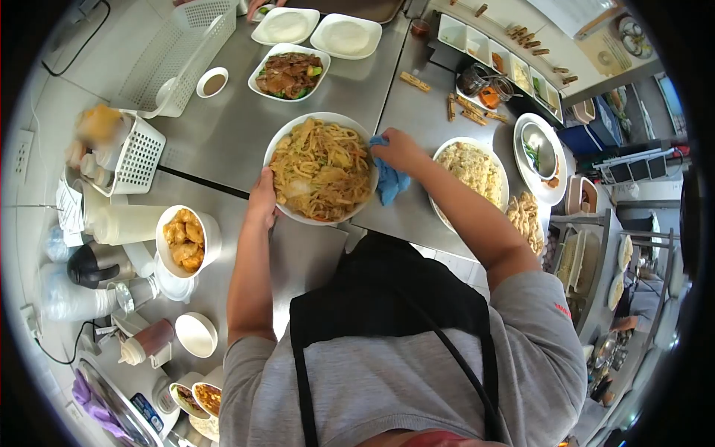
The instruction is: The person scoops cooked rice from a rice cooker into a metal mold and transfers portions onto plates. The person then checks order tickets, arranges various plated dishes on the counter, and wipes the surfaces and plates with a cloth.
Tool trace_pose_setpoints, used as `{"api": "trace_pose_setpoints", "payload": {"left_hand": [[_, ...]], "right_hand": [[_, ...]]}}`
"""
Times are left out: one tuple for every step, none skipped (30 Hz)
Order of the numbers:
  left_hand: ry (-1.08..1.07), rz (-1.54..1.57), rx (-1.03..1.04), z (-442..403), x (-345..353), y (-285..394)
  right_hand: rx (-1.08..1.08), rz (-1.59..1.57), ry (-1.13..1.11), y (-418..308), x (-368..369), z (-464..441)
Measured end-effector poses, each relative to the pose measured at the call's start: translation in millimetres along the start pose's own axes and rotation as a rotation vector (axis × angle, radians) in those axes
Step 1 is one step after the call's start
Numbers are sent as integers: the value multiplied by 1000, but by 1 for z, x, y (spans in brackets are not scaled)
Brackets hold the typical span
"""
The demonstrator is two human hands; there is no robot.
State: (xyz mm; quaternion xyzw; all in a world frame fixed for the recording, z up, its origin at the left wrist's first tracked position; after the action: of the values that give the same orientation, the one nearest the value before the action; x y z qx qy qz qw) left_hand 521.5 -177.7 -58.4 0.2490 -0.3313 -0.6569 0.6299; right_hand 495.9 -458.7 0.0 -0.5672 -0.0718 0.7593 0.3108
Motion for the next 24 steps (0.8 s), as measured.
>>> {"api": "trace_pose_setpoints", "payload": {"left_hand": [[9,-23,-13,3,0,-1],[19,-45,-24,6,0,-2],[16,1,-15,6,0,-5],[13,52,-6,5,3,-11],[10,103,-1,6,6,-17],[-15,175,-23,13,13,-20],[-38,247,-46,23,22,-21],[-60,318,-66,30,30,-24],[-87,351,-52,34,35,-29],[-114,384,-38,36,40,-36],[-141,417,-24,37,44,-43],[-156,434,-25,37,48,-50],[-169,450,-25,37,51,-56],[-184,466,-24,39,55,-57],[-150,487,-25,39,56,-57],[-155,470,-21,41,58,-54],[-159,451,-17,43,60,-51],[-164,430,-15,45,60,-50],[-175,444,-18,45,61,-50],[-187,458,-21,45,60,-49],[-198,472,-25,44,59,-48],[-249,469,-38,43,58,-48],[-299,465,-50,41,54,-48],[-349,462,-61,39,50,-47]], "right_hand": [[96,-251,-45,9,8,11],[189,-503,-88,18,19,20],[280,-756,-130,25,32,31],[333,-917,-119,28,42,43],[388,-1078,-108,30,54,56],[447,-1240,-99,31,64,66],[431,-1206,-54,31,64,68],[414,-1175,-10,30,64,69],[392,-1144,35,30,62,69],[394,-1191,58,32,63,68],[397,-1237,81,35,63,67],[398,-1281,103,37,61,65],[400,-1354,116,38,58,63],[400,-1428,130,36,52,60],[400,-1503,144,33,45,57],[376,-1444,133,27,34,53],[352,-1386,123,20,22,50],[331,-1330,114,15,12,47],[259,-1314,93,7,3,40],[187,-1296,72,-1,-5,33],[116,-1277,51,-9,-12,27],[94,-1331,83,-7,-21,21],[71,-1384,115,-2,-34,17],[47,-1437,145,4,-45,16]]}}
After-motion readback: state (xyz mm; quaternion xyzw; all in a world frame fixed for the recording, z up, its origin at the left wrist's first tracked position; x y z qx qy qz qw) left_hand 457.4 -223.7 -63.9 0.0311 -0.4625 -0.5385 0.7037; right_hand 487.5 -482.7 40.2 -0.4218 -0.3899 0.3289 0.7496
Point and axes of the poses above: each hand's wrist, its own z-axis away from the middle knuckle, its own x-axis out of the palm, y = z × x, the point moved 7 cm from there along -z, towards the middle knuckle, and after that the axes turned 9 degrees about z, right-handed, at the moved point
